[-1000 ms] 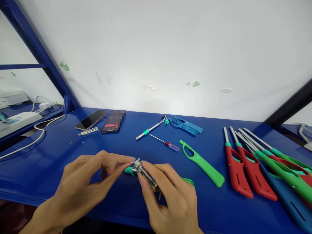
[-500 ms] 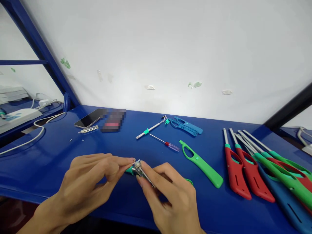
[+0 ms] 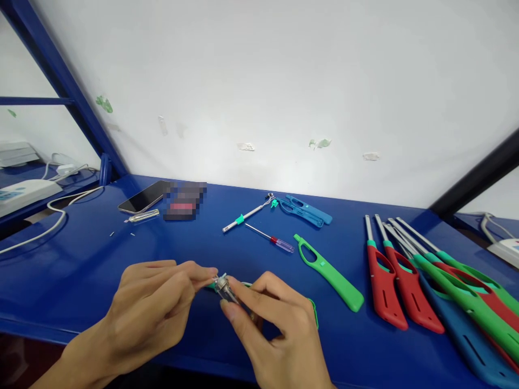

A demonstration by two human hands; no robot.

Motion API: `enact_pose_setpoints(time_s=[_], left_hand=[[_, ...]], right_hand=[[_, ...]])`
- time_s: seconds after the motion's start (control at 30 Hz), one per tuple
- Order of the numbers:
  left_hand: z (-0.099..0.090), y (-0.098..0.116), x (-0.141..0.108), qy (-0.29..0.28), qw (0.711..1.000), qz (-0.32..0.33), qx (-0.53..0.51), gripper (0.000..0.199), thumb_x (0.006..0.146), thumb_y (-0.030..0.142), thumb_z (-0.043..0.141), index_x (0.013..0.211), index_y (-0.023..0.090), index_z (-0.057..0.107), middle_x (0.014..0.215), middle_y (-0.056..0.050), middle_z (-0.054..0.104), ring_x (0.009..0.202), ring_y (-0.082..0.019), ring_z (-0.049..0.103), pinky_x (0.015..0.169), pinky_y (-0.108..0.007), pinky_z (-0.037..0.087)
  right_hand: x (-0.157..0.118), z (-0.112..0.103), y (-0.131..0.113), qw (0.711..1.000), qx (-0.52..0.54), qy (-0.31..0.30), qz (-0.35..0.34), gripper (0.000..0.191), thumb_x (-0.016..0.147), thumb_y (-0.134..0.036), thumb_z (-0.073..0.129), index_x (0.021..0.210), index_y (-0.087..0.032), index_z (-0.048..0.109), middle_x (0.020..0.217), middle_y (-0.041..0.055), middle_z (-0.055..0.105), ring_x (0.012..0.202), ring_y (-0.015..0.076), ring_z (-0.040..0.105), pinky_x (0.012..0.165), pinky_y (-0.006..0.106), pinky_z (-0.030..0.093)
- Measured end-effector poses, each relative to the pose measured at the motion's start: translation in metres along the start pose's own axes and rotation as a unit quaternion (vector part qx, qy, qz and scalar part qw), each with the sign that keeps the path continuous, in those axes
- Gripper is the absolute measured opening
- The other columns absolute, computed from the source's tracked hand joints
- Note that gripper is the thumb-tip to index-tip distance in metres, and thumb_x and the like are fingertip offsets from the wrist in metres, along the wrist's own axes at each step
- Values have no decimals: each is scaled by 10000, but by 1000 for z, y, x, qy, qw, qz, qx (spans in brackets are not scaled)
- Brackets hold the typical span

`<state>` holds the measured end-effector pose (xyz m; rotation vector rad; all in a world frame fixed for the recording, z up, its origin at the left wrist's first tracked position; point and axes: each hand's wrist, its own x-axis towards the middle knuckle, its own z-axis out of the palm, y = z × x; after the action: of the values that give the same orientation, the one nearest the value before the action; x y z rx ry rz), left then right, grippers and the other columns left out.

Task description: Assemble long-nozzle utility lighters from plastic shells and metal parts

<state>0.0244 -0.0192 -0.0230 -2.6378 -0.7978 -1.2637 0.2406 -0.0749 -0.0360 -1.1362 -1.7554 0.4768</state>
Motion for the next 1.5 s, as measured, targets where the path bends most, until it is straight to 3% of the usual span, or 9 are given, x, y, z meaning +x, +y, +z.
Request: enact_pose_setpoints(time_s=[0.3, 0.5, 0.73, 0.97, 1.07, 1.17, 1.27, 1.4, 1.5], left_hand=[[12, -1, 1, 47, 998, 36, -11, 327, 917, -77, 479, 763, 211, 461, 708, 35, 710, 549, -75, 619, 528, -188, 438], [3, -2, 1, 4, 1000, 25, 2, 314, 922, -74, 461, 788, 207, 502, 737, 37, 744, 585, -78, 669, 564, -174, 483], [-11, 2, 8, -49, 998, -47, 9, 304, 1020, 34, 491, 779, 219, 489, 843, 65, 837, 529, -71, 676, 550, -187, 499], [-2, 6, 10, -66, 995, -69, 37, 187, 1159, 367, 473, 1142, 272, 633, 797, 78, 817, 513, -128, 713, 545, -260, 513], [10, 9, 14, -132, 991, -7, 23, 211, 1156, 285, 450, 1280, 241, 615, 980, 2, 838, 706, -176, 792, 597, -289, 551], [23, 10, 29, -269, 961, 52, 36, 326, 1022, 36, 486, 1178, 252, 674, 1066, -25, 795, 786, -204, 761, 548, -300, 503], [32, 9, 48, -365, 926, 75, 57, 389, 906, -32, 554, 1123, 249, 711, 1127, -45, 753, 910, -245, 719, 571, -307, 501], [33, 4, 59, -403, 912, 49, 60, 439, 869, -71, 568, 1131, 244, 726, 1164, -50, 740, 1021, -285, 687, 664, -354, 554], [29, -4, 54, -397, 917, 21, 34, 427, 938, -46, 537, 1169, 261, 724, 1169, -36, 741, 1040, -269, 675, 786, -385, 578]], right_hand=[[0, 0, 1, 999, -16, -31, 21, 231, 1042, -291, 688, 1195, -268, 859, 741, -21, 609, 608, 105, 595, 535, 212, 488], [0, 0, 1, 999, -4, -25, 34, 214, 1035, -309, 706, 1181, -293, 862, 757, -24, 633, 628, 104, 609, 558, 207, 500], [3, -4, 0, 998, -46, 46, 1, 182, 1003, -248, 738, 1137, -251, 861, 754, -34, 693, 576, 87, 644, 563, 182, 549], [-21, -52, 24, 966, -196, 168, 17, 199, 1028, -239, 706, 1179, -312, 815, 1044, -11, 830, 762, 139, 772, 720, 233, 620], [-37, -63, 27, 967, -206, 149, 26, 180, 1026, -244, 711, 1158, -315, 810, 1041, -5, 844, 799, 162, 794, 664, 234, 613], [-45, -63, 26, 971, -200, 127, 19, 180, 1022, -234, 712, 1162, -305, 799, 1011, 3, 842, 846, 175, 800, 691, 242, 618], [-46, -60, 27, 974, -199, 106, 25, 163, 1023, -236, 703, 1144, -282, 802, 935, -11, 819, 763, 145, 769, 705, 228, 611], [-43, -56, 31, 978, -195, 69, 39, 151, 1044, -248, 673, 1113, -262, 806, 962, -10, 807, 830, 139, 776, 778, 216, 603], [-44, -55, 32, 980, -185, 53, 52, 164, 1064, -265, 651, 1137, -278, 797, 998, -15, 797, 873, 142, 770, 814, 234, 591]])
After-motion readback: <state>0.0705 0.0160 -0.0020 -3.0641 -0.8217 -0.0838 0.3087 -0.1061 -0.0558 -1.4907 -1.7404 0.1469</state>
